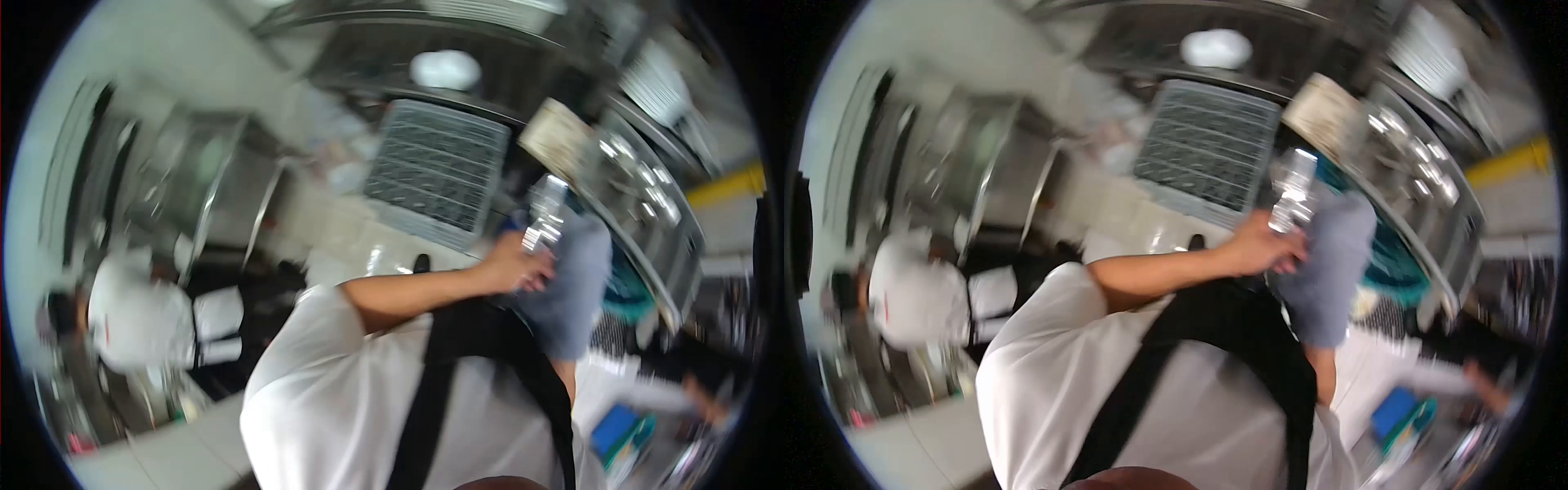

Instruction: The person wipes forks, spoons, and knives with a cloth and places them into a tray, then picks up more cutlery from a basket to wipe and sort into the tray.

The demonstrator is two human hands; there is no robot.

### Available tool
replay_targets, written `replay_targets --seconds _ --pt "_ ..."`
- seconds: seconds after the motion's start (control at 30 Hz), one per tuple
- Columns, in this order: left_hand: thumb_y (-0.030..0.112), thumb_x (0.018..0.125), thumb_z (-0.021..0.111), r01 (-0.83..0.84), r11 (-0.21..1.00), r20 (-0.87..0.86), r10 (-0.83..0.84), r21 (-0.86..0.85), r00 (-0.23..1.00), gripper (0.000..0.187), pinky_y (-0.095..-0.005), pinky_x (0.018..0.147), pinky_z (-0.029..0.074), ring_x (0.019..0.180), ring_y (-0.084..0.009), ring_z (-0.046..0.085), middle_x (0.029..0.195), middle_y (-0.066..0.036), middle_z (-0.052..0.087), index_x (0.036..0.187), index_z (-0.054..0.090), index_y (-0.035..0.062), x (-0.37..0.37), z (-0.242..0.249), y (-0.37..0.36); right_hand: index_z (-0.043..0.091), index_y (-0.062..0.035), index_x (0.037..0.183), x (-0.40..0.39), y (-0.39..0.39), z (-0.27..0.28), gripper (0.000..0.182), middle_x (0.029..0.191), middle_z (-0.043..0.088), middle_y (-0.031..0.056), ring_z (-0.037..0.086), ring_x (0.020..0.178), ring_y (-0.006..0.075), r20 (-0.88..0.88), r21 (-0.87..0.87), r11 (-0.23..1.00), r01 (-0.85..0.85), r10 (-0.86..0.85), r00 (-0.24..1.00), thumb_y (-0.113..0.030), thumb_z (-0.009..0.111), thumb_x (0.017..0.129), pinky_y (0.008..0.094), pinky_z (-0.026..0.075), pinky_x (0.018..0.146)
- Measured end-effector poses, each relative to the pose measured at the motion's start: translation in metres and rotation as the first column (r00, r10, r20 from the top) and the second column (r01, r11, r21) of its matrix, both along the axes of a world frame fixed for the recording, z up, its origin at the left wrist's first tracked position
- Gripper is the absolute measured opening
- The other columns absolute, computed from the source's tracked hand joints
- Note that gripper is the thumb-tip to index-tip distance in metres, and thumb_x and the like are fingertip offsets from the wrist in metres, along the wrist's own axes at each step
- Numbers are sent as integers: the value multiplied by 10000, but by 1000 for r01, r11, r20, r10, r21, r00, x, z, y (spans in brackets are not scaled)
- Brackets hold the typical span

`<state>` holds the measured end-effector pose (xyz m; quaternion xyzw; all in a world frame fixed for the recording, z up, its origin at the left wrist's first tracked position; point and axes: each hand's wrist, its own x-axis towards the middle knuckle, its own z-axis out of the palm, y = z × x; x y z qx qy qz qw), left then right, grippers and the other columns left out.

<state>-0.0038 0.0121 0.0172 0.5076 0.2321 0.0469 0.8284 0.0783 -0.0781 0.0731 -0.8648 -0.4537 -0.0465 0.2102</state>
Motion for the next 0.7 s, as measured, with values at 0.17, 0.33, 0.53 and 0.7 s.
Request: replay_targets --seconds 0.17,0.33,0.53,0.7 --pt "204 909 619 114 972 170 -80 -205 982 215 -262 469 482 557 -129 603 744 -91 647 912 591 -9 -12 8 4 629 -144 716 -4 10 -1 114 714 595 61 611 780 225 27 -23 1000 1 -1 1000 -211 698 656 322 436 753" --pt "188 910 613 72 980 193 -36 -183 981 186 -264 476 480 562 -135 604 725 -86 628 911 588 4 -29 20 12 629 -142 711 8 14 4 132 716 600 66 615 773 235 78 -83 996 43 -36 996 -217 706 634 321 446 745" --pt "138 924 577 -79 996 188 72 31 980 132 -260 484 494 551 -139 615 732 -77 618 933 553 9 -26 16 17 630 -139 704 -3 15 0 154 719 604 73 620 763 247 93 -103 994 44 -35 995 -224 715 608 320 458 736" --pt "162 922 577 40 999 67 -40 3 997 115 -261 442 477 505 -106 572 714 -63 632 942 553 51 -25 20 12 631 -137 699 22 25 7 173 721 609 79 623 756 257 186 -150 976 156 -127 974 -230 722 586 318 468 728"
